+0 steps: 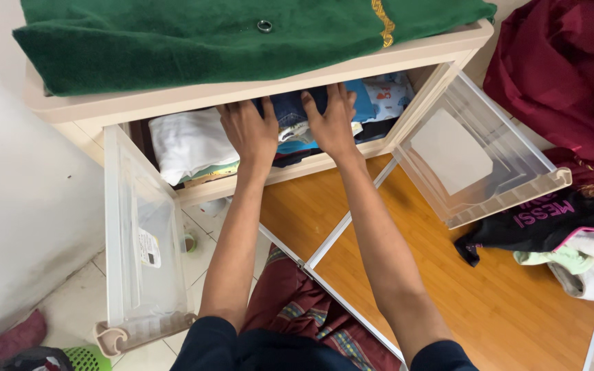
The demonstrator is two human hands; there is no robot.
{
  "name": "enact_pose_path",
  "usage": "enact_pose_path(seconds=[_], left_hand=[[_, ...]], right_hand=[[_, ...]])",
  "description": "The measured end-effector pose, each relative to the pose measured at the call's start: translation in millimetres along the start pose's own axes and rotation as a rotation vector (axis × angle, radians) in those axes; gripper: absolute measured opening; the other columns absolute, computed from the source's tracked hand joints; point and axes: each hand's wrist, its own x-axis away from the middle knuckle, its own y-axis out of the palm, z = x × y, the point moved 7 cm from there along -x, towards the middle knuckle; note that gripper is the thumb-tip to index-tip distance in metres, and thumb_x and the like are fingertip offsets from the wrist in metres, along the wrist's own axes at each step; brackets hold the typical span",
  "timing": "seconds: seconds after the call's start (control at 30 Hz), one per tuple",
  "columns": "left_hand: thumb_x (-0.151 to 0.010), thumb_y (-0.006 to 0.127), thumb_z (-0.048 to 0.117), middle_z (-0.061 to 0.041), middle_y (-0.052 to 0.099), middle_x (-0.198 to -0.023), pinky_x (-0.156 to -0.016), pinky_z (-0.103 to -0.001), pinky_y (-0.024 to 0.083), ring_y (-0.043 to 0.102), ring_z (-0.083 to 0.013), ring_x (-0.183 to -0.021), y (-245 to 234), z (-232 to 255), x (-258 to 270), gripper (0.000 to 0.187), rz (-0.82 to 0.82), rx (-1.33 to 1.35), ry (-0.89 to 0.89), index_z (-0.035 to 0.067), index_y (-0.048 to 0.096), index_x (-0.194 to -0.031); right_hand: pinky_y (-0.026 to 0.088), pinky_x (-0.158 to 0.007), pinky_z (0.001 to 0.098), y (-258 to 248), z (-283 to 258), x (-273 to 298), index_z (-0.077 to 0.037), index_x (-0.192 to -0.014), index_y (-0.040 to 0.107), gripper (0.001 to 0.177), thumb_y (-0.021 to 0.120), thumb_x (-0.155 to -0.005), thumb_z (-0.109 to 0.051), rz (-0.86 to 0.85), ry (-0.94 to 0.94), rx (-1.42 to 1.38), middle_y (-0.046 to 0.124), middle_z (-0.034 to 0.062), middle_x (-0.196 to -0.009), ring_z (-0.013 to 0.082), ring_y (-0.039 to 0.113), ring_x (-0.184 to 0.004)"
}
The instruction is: The person picks up a pair of denim trousers and a black shirt from a pile, folds each item on a wooden table, and places them into a shelf compartment.
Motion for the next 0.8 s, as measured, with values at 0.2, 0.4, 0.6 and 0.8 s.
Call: enact_pose_path(seconds=[0.2,0.4,0.6,0.8], left_hand=[[-0.1,0.063,0.021,-0.025,0.066,-0.122,-0.104,-0.057,0.04,0.056,-0.044,-0.12,-1,17,1,0.033,-0.04,-0.005,0.188,-0.002,0.066,-0.124],[-0.103,0.061,0.02,-0.022,0.065,-0.126,-0.11,-0.058,0.036,0.054,-0.0429,-0.125,-16,30,4,0.029,-0.06,0.007,0.255,0.003,0.07,-0.125],[-0.103,0.064,0.016,-0.023,0.057,-0.14,-0.116,-0.056,0.036,0.047,-0.0426,-0.136,-51,51,41,0.028,0.05,0.039,0.379,0.001,0.069,-0.126],[-0.093,0.076,0.007,-0.008,0.065,-0.119,-0.098,-0.044,0.049,0.062,-0.0296,-0.118,-44,50,122,0.013,0.005,0.139,0.464,0.006,0.071,-0.106]], right_hand=[[0.035,-0.101,0.0584,-3,-11,8,-0.007,-0.145,0.053,0.053,0.066,-0.099,-0.03,0.078,-0.13,0.076,0.048,0.019,-0.143,0.0411,0.043,-0.121],[0.03,-0.102,0.0599,-6,-16,17,-0.004,-0.146,0.053,0.048,0.06,-0.104,-0.028,0.084,-0.213,0.167,0.041,0.0234,-0.152,0.0443,0.036,-0.132],[0.026,-0.114,0.0561,-28,-27,58,-0.009,-0.141,0.061,0.037,0.057,-0.108,-0.025,0.191,-0.274,0.149,0.042,0.0205,-0.159,0.0406,0.032,-0.144],[0.026,-0.117,0.0525,-37,-16,129,-0.008,-0.124,0.071,0.025,0.059,-0.104,-0.019,0.238,-0.231,0.119,0.054,0.0138,-0.149,0.0364,0.039,-0.142]])
